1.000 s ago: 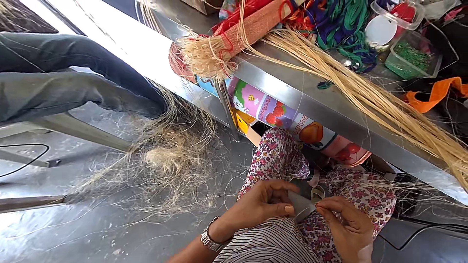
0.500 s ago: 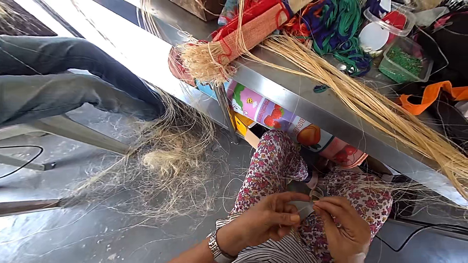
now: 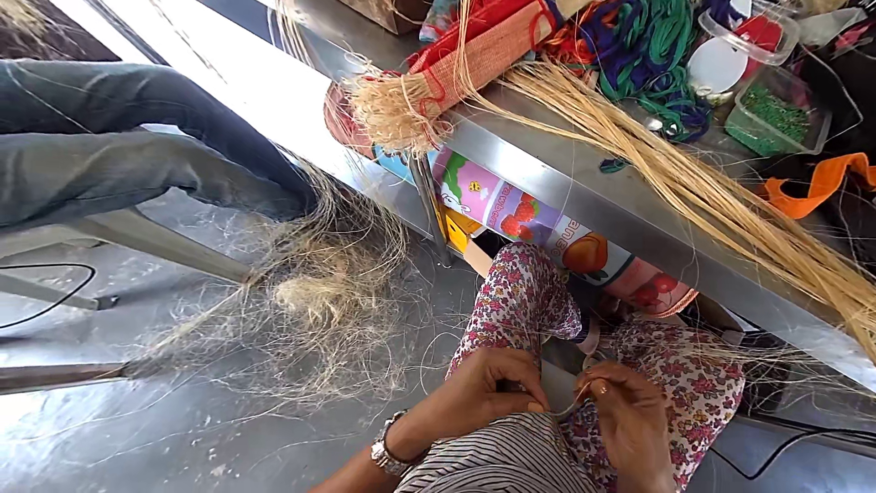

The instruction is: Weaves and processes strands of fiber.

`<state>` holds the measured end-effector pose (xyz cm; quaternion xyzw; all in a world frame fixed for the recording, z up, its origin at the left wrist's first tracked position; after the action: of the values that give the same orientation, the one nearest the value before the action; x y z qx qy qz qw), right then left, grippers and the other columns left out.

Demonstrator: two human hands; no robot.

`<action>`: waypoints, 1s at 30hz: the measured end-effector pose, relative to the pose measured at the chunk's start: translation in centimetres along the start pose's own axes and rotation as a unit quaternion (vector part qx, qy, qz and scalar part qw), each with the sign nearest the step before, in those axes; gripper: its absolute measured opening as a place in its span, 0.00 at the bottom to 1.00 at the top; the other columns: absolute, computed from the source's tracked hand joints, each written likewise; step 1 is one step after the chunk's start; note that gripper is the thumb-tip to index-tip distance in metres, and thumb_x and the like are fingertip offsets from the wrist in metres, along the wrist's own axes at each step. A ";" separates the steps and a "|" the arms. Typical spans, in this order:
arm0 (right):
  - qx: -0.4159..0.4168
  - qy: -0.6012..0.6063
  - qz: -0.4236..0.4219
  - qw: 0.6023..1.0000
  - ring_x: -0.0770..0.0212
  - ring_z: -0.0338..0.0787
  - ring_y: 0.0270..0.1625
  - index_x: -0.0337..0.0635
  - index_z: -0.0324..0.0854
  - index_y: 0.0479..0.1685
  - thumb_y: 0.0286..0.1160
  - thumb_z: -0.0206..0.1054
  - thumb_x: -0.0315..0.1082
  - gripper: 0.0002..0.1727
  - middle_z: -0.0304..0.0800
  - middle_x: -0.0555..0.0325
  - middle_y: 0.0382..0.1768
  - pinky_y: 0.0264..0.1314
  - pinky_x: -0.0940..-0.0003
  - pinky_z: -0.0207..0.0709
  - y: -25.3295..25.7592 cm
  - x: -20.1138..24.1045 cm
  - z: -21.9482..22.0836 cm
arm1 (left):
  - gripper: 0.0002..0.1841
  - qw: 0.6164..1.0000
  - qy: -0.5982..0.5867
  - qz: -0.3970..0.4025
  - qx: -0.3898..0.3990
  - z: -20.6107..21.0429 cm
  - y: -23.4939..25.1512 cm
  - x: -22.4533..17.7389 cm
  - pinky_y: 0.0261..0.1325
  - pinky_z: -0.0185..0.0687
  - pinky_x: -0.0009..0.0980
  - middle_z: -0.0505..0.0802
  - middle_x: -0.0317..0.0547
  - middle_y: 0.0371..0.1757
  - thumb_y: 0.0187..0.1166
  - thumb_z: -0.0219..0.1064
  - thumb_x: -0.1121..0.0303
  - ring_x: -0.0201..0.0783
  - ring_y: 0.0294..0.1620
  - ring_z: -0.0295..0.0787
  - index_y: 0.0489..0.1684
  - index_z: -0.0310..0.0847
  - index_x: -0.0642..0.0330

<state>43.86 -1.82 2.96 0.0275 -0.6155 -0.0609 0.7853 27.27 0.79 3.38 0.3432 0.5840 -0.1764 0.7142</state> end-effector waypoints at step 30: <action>-0.080 0.036 0.153 0.984 0.69 0.93 0.28 0.38 0.92 0.35 0.73 0.68 0.24 0.06 0.95 0.58 0.28 0.36 0.75 0.90 -1.4 -3.8 0.9 | 0.06 0.957 -0.085 -0.161 -0.225 -0.7 -0.1 4.3 0.38 0.82 0.15 0.93 0.27 0.36 0.72 0.71 0.78 0.17 0.32 0.85 0.39 0.93 0.59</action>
<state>42.05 -2.68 -0.69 -0.1273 -0.5769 0.0118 0.8067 27.85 1.88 -0.84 0.0585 0.5936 -0.1815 0.7818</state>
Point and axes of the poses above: each hand's wrist, its own y-axis towards the middle knuckle, its own z-axis out of the palm, x = y × z, the point moved 10 cm from there along y, towards the middle knuckle
